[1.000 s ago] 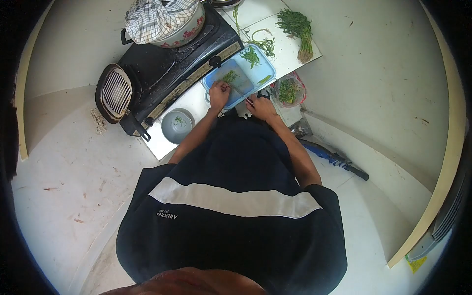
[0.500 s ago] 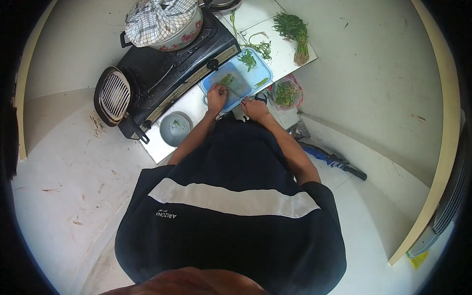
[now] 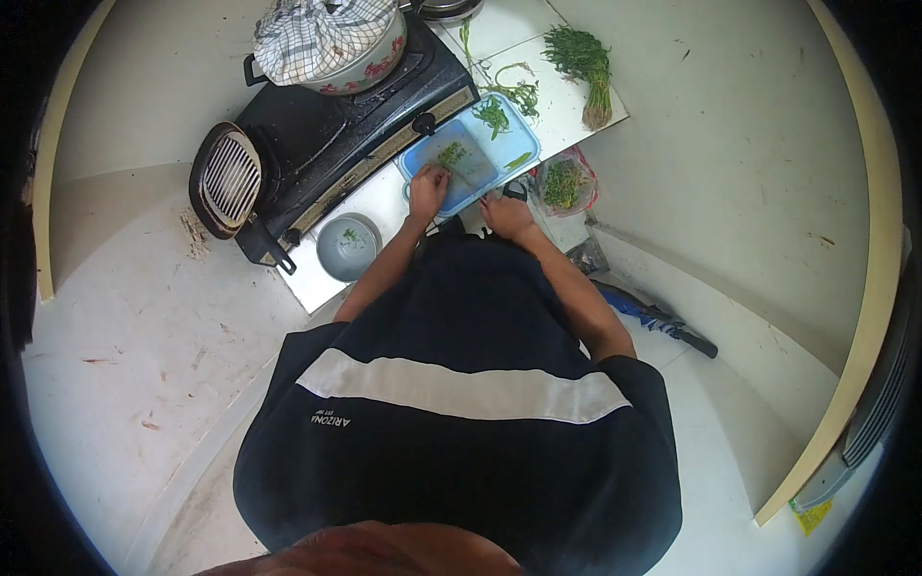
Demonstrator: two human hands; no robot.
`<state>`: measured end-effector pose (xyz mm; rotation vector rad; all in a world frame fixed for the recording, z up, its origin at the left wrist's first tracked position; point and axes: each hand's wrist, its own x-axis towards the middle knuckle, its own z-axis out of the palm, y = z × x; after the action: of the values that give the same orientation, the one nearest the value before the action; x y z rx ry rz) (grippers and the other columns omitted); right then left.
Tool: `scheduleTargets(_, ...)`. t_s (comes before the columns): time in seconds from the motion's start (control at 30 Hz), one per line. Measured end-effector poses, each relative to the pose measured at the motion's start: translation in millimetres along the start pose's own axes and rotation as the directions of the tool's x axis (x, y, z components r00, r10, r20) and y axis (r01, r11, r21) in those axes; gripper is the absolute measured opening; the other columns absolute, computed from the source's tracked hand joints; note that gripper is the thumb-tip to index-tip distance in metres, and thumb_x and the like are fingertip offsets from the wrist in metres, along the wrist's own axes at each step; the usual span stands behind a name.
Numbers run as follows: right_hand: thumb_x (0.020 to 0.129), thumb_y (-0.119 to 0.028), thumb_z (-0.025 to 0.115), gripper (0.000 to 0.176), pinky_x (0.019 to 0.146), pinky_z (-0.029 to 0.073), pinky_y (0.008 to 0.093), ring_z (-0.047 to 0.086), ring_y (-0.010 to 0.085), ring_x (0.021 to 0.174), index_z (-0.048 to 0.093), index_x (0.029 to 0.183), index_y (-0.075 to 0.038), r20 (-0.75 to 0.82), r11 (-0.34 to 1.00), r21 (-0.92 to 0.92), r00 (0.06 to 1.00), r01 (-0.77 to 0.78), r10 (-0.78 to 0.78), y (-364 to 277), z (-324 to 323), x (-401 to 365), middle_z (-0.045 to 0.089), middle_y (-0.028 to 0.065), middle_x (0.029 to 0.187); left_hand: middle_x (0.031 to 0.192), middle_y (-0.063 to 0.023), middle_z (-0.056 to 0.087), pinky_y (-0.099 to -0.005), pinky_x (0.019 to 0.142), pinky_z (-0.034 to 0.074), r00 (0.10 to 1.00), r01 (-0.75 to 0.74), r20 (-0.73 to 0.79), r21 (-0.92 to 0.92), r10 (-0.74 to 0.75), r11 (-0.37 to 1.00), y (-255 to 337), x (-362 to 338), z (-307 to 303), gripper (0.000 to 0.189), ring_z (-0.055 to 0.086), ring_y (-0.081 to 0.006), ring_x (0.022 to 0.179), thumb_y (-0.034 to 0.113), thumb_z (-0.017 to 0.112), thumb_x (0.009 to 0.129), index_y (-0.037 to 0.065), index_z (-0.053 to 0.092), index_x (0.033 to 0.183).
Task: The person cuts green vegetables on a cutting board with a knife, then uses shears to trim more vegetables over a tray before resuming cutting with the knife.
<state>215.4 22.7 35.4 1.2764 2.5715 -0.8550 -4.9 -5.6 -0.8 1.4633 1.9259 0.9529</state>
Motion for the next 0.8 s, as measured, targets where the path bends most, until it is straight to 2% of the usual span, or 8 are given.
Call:
scheduleTargets(0.1, 0.102, -0.038, 0.049, 0.04, 0.066, 0.054, 0.0574, 0.068, 0.0455, 0.072, 0.055, 0.107, 0.001, 0.004, 0.999, -0.047, 1.0, 0.016, -0.016, 13, 0, -7, 0.068, 0.0258, 0.076, 0.091, -0.0187, 0.066, -0.0431, 0.072, 0.054, 0.999, 0.041, -0.026, -0.023, -0.041, 0.999, 0, 2, 5, 0.009, 0.067, -0.0347, 0.076, 0.004, 0.068, 0.086, -0.001, 0.072, 0.093)
scheduleTargets(0.3, 0.102, -0.041, 0.049, 0.042, 0.067, 0.052, 0.0598, 0.066, 0.0476, 0.072, 0.055, 0.109, 0.0, -0.027, 1.0, 0.021, 1.0, 0.015, -0.014, 12, 0, -2, 0.068, 0.0259, 0.077, 0.089, -0.0189, 0.066, -0.0411, 0.069, 0.055, 0.991, 0.121, -0.058, -0.043, -0.123, 0.992, 3, -4, 8, 0.01, 0.068, -0.0315, 0.073, 0.005, 0.068, 0.086, -0.002, 0.072, 0.091)
scheduleTargets(0.37, 0.102, -0.041, 0.048, 0.043, 0.068, 0.052, 0.0595, 0.066, 0.0475, 0.072, 0.055, 0.11, 0.001, -0.006, 0.999, 0.035, 1.0, 0.021, -0.021, 8, -9, -3, 0.068, 0.0255, 0.075, 0.086, -0.017, 0.068, -0.0389, 0.068, 0.055, 0.989, 0.112, -0.092, -0.055, -0.116, 0.992, 1, -5, 10, 0.011, 0.069, -0.0273, 0.07, 0.006, 0.069, 0.085, -0.002, 0.074, 0.089)
scheduleTargets(0.6, 0.103, -0.04, 0.047, 0.043, 0.066, 0.053, 0.0577, 0.066, 0.0467, 0.068, 0.055, 0.111, 0.001, 0.018, 0.996, 0.02, 0.996, 0.083, -0.083, 12, -2, 4, 0.067, 0.024, 0.071, 0.085, -0.017, 0.067, -0.0391, 0.068, 0.054, 0.984, 0.139, -0.108, -0.047, -0.143, 0.989, 6, -6, 8, 0.01, 0.069, -0.0288, 0.071, 0.005, 0.069, 0.084, -0.003, 0.073, 0.089)
scheduleTargets(0.7, 0.103, -0.039, 0.048, 0.042, 0.061, 0.054, 0.0563, 0.066, 0.0461, 0.066, 0.054, 0.108, 0.001, 0.017, 0.995, -0.023, 0.995, 0.097, -0.097, 14, 5, 15, 0.067, 0.0237, 0.071, 0.085, -0.0172, 0.066, -0.0399, 0.069, 0.055, 0.991, 0.09, -0.1, -0.043, -0.094, 0.995, 3, -8, 9, 0.011, 0.069, -0.0307, 0.073, 0.005, 0.069, 0.084, -0.003, 0.072, 0.09)
scheduleTargets(0.77, 0.102, -0.039, 0.048, 0.041, 0.059, 0.054, 0.0554, 0.066, 0.0455, 0.064, 0.054, 0.105, 0.002, -0.072, 0.982, -0.004, 0.979, 0.189, -0.188, 14, 10, 27, 0.067, 0.0235, 0.069, 0.087, -0.0181, 0.066, -0.0409, 0.07, 0.055, 0.992, 0.065, -0.107, -0.013, -0.066, 0.998, 0, -8, 12, 0.011, 0.069, -0.032, 0.074, 0.005, 0.068, 0.085, -0.003, 0.072, 0.091)
scheduleTargets(0.8, 0.102, -0.039, 0.048, 0.041, 0.059, 0.054, 0.0554, 0.066, 0.0455, 0.064, 0.054, 0.105, 0.002, -0.067, 0.98, -0.008, 0.978, 0.197, -0.197, 13, 10, 32, 0.067, 0.0235, 0.069, 0.087, -0.0181, 0.066, -0.0409, 0.07, 0.055, 0.991, 0.071, -0.116, -0.016, -0.072, 0.997, 3, -8, 12, 0.011, 0.069, -0.032, 0.074, 0.005, 0.068, 0.085, -0.003, 0.072, 0.091)
